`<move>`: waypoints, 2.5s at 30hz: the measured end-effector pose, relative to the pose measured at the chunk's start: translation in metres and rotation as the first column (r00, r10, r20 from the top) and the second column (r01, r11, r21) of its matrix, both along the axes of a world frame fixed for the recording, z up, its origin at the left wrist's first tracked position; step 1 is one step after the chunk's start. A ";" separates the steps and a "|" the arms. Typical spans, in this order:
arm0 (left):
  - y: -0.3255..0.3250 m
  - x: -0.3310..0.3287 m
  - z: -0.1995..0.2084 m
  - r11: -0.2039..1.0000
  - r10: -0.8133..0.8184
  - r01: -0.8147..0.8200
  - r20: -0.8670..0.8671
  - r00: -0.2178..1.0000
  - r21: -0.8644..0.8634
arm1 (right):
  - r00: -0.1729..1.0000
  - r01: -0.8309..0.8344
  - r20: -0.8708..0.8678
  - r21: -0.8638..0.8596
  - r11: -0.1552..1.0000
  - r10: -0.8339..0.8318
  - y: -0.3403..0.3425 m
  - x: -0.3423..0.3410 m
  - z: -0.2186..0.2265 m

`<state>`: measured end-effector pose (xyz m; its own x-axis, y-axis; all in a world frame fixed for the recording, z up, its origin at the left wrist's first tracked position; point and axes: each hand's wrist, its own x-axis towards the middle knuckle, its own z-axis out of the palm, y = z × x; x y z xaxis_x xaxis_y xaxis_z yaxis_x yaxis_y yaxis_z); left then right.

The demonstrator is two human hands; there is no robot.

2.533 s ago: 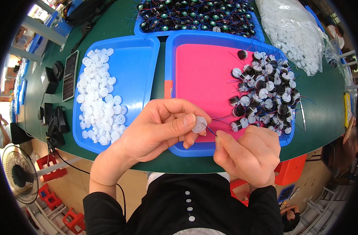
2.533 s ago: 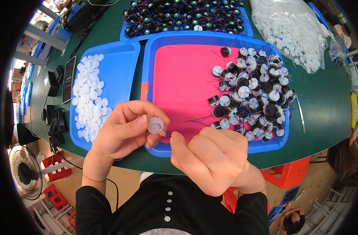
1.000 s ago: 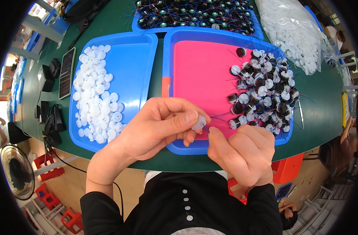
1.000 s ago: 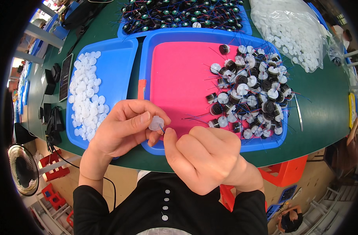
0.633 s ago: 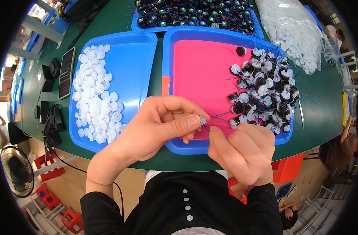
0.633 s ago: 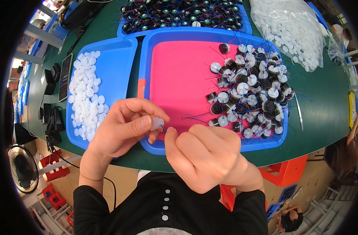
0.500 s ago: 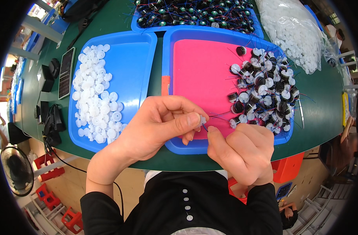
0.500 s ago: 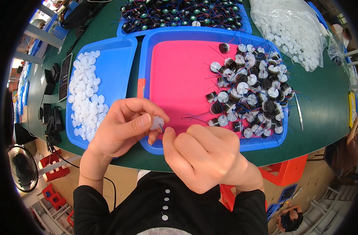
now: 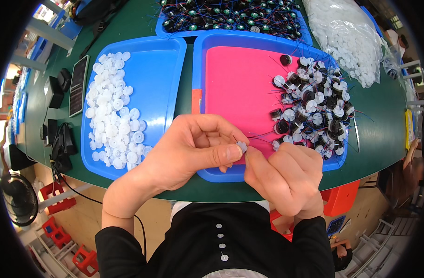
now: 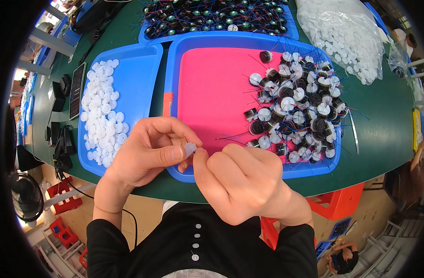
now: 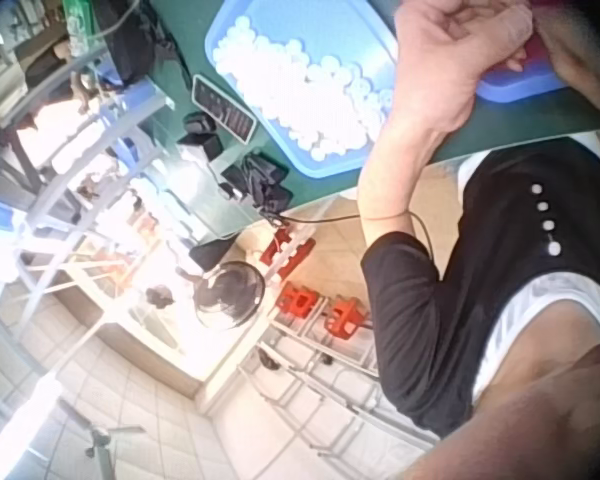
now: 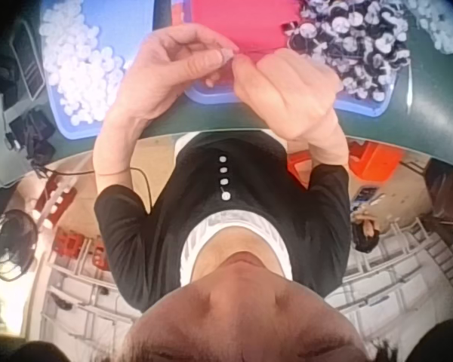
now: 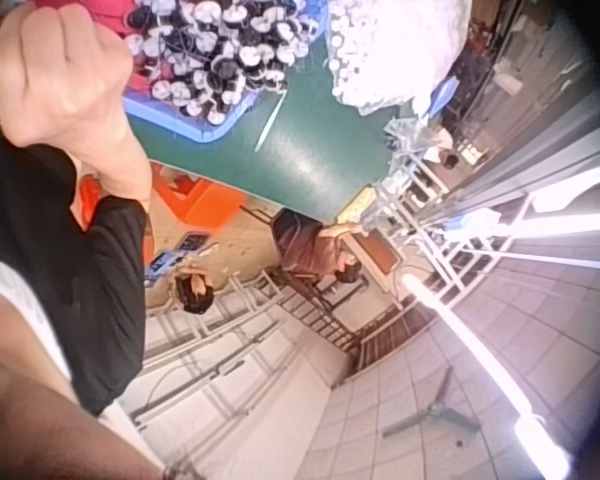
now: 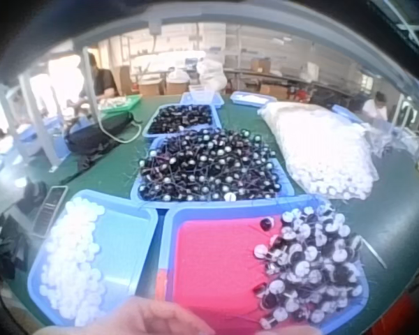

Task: Assemble small electronic components by placing plastic caps onto circular bases.

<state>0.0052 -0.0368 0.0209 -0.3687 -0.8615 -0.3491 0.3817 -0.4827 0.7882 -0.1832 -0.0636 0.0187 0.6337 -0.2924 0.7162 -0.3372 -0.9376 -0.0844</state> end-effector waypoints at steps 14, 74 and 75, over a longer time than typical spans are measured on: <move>0.004 -0.001 -0.010 0.994 0.097 -0.077 -0.300 0.949 0.075 | 0.996 0.067 0.063 0.051 0.996 -0.070 -0.002 0.006 -0.008; 0.002 -0.001 -0.006 1.000 0.030 -0.030 -0.423 0.905 0.008 | 0.955 -0.037 0.292 0.302 0.953 -0.056 0.002 0.010 0.001; 0.002 0.000 -0.006 1.000 0.008 -0.004 -0.422 0.907 0.010 | 0.954 -0.033 0.294 0.304 0.952 -0.060 0.001 0.010 0.000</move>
<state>0.0053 -0.0348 0.0154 -0.4782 -0.8617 -0.1694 0.6803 -0.4855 0.5491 -0.1729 -0.0621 0.0182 0.4011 -0.5309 0.7465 -0.2652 -0.8473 -0.4601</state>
